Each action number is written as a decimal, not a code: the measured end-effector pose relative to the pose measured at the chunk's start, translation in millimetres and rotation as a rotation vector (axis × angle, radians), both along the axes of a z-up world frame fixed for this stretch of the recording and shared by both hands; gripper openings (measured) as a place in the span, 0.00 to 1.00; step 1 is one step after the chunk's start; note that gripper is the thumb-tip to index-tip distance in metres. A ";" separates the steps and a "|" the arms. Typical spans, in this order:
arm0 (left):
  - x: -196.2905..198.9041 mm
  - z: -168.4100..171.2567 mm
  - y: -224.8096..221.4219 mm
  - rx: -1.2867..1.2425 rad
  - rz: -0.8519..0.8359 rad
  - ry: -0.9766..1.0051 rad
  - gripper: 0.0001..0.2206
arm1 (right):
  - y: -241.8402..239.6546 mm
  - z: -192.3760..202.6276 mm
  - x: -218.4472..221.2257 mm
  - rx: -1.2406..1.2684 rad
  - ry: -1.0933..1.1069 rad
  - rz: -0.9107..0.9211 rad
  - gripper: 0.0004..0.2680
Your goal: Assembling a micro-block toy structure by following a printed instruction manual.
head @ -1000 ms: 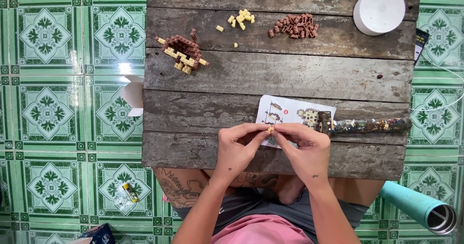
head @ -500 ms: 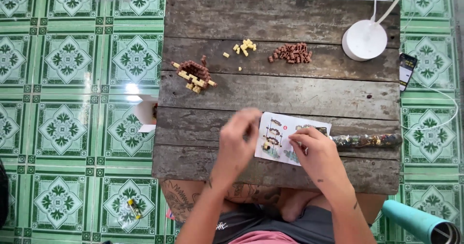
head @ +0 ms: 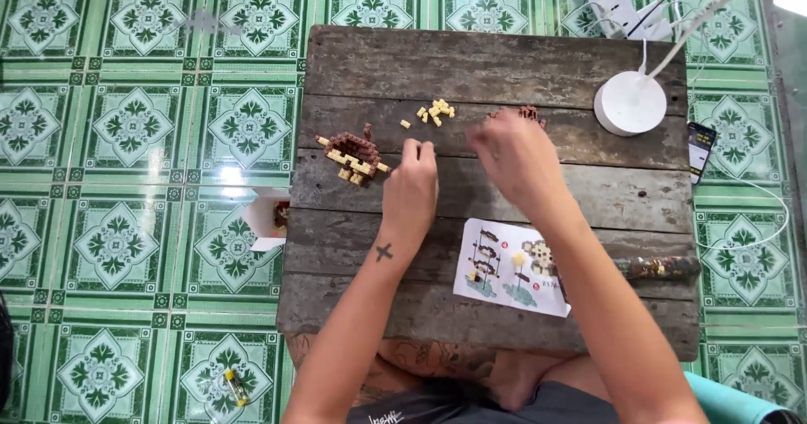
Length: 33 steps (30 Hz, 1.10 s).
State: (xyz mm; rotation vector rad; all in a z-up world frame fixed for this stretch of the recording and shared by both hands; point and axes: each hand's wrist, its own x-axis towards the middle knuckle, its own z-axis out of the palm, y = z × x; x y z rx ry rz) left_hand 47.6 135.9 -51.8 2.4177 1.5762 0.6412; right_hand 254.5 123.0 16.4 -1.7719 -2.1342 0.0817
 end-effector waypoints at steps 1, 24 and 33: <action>0.5 -0.1 -2.6 0.000 -0.001 -0.001 0.05 | 22.0 -7.1 -0.9 0.000 -0.001 -0.001 0.06; 3.6 52.9 1.2 -0.095 -0.301 -0.659 0.07 | 69.6 51.5 -3.6 -0.146 0.424 0.098 0.03; 45.8 64.8 2.9 -0.712 -0.252 -1.112 0.08 | -41.2 52.6 39.2 0.101 0.700 0.103 0.07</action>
